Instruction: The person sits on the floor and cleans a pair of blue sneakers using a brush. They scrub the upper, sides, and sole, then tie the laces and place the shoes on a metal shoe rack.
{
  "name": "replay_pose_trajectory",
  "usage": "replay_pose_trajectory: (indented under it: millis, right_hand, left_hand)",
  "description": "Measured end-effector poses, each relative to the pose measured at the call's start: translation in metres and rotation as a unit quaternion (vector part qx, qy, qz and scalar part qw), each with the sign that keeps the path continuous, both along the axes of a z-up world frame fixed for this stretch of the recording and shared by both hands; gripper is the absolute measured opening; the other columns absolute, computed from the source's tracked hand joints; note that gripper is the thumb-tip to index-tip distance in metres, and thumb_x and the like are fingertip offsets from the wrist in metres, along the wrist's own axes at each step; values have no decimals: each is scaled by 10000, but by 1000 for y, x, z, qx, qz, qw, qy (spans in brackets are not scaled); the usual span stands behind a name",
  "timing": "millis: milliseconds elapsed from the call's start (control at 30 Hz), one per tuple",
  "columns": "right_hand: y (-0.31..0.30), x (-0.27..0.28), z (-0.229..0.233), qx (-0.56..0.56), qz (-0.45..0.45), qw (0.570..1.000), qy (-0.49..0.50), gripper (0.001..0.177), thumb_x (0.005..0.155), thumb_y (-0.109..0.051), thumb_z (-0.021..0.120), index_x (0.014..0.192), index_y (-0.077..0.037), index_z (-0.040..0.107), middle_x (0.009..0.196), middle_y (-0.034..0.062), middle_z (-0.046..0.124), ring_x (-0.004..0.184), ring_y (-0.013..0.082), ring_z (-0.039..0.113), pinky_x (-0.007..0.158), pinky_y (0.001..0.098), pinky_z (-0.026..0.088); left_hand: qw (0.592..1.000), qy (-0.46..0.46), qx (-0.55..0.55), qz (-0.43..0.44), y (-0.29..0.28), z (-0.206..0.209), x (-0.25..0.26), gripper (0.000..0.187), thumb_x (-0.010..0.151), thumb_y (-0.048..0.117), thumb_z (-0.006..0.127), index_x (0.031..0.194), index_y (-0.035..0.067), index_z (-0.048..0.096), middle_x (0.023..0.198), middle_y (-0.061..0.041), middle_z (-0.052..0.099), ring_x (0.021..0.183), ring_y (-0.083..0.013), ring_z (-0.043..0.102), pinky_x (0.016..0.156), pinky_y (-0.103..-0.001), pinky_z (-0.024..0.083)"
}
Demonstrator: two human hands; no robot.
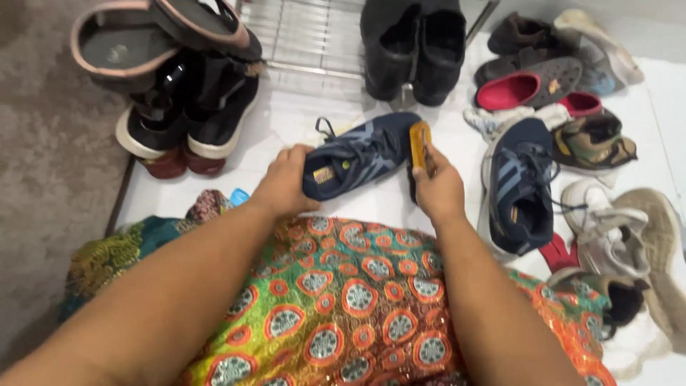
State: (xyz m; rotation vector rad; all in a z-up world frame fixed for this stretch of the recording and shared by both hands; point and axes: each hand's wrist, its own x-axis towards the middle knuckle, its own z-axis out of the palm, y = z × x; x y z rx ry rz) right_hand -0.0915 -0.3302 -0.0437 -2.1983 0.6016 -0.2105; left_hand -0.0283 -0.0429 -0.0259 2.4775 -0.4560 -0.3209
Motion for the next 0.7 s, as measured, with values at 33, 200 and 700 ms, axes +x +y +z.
replay_pose_trajectory:
  millis: [33,200,700]
  right_hand:
    - [1,4,1,1,9,1000,-10,595,901,-153,707,1470,-136,536,1246,165,715,1105,267,713,971,351,517]
    - [10,5,1,13,20,996,92,602,892,-120,711,1470,-178,552,1267,185,687,1039,270,712,912,356,537]
    - [18,-6,41,-159,82,978,-110,506,869,-82,736,1366,-99,647,1214,162,720,1036,347,722,926,441,543]
  left_hand:
    - [998,36,-47,26,2,-2,5,1105,506,184,992,1429,59,398,1355,-191,534,1288,-359,533,1089,-389,440]
    - [948,270,-72,154,14,-26,19,1449,573,335,1055,1552,-47,57,1433,-281,493,1344,-341,513,1152,-341,397]
    - [932,-324,16,-164,-19,31,-28,817,642,-52,768,1362,284,581,1503,-100,418,1345,-425,392,1079,-512,400]
